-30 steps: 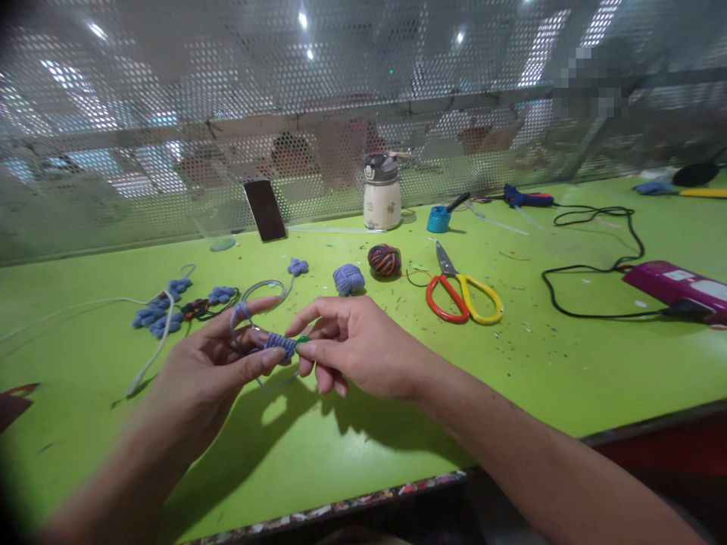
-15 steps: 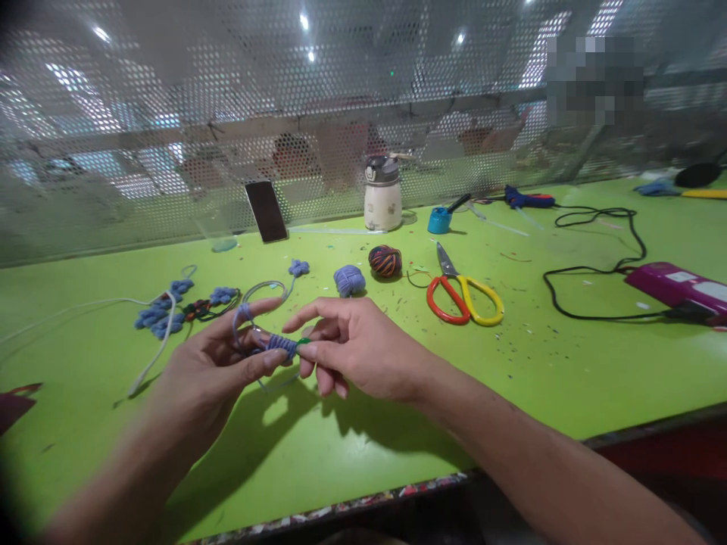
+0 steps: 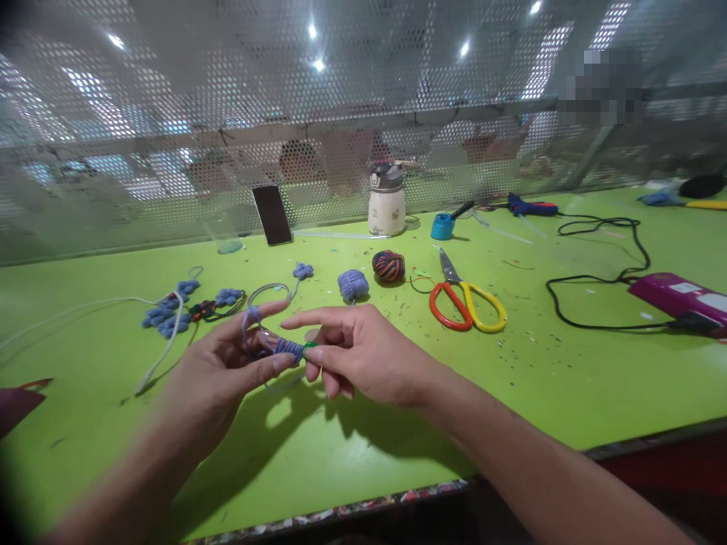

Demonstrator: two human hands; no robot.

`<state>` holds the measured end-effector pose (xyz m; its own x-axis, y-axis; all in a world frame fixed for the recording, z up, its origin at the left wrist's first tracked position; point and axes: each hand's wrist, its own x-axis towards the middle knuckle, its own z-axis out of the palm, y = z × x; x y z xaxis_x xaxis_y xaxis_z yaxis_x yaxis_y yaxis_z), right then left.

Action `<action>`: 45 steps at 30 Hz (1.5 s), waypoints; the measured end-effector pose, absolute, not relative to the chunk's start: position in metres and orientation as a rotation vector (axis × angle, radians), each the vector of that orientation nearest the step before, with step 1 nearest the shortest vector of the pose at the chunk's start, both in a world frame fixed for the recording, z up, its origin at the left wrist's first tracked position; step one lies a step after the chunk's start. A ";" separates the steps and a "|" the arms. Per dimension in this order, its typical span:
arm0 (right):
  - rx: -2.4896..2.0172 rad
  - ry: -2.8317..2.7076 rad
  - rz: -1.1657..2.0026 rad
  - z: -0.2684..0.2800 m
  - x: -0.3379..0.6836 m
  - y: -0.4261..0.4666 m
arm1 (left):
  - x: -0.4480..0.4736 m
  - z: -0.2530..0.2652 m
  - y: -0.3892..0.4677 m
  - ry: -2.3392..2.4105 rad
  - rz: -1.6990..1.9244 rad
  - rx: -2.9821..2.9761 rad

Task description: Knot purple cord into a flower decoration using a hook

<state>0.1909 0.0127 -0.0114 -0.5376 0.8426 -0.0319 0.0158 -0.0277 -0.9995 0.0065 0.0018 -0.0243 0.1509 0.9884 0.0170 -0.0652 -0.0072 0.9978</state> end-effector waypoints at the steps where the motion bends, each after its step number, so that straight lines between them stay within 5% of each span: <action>1: -0.912 -1.625 1.626 -0.011 0.191 0.013 | 0.007 -0.024 0.002 1.049 1.124 1.252; 38: -1.041 -1.590 1.721 -0.012 0.189 0.015 | 0.009 -0.020 0.000 1.221 1.016 1.440; 45: -1.000 -1.386 1.725 -0.029 0.176 0.014 | 0.015 -0.025 -0.008 1.408 1.234 1.722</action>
<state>0.1757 0.0137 -0.0294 -0.4588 0.8774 -0.1404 -0.0519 -0.1842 -0.9815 0.0153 -0.0084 -0.0253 0.0104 0.9576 0.2879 0.4114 -0.2665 0.8716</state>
